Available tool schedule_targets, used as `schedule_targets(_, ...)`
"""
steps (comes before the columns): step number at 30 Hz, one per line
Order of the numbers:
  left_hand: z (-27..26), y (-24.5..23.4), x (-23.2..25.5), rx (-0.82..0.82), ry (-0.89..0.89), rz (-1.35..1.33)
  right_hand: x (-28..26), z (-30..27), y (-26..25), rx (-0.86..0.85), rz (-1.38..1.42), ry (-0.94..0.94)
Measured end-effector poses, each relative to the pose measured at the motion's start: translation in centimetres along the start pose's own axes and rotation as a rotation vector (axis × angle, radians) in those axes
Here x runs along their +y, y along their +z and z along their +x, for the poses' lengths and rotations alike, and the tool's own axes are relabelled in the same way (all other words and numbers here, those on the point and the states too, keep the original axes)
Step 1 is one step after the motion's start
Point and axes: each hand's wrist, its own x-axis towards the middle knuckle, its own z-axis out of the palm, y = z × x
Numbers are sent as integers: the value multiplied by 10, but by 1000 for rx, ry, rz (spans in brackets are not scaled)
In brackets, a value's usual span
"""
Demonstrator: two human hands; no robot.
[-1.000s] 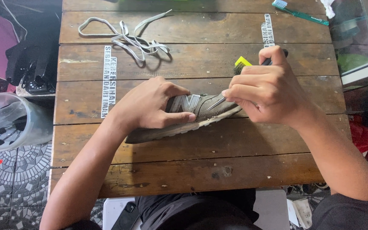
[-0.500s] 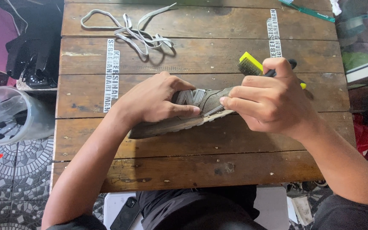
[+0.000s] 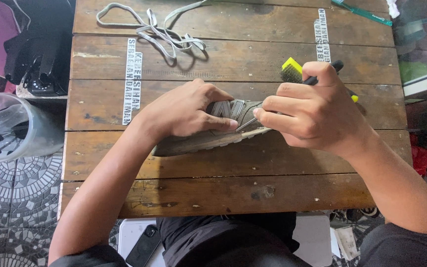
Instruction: Using a small pick tool to meticulously remove dirt and debris from the mesh and crevices of a sneaker.
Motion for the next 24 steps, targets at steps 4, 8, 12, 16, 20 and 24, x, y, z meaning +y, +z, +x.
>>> schedule_targets(4, 0, -1, 1, -1, -9, -36, -3, 2, -1, 1, -51, -27)
schedule_targets(8, 0, -2, 1, -12, 11, -11, -2, 1, -5, -8, -20, -42)
schedule_targets(12, 0, -2, 0, 2, -18, -20, -3, 7, -5, 29, -126, -37)
schedule_targets(16, 0, 1, -3, -13, 15, 3, -3, 3, -7, 14, -109, -53)
schedule_targets(20, 0, 0, -2, 1, 5, -1, 0, 0, -4, -10, -57, -38)
schedule_targets(24, 2, 4, -7, 24, 22, -2, 0, 2, -4, 23, -57, -43)
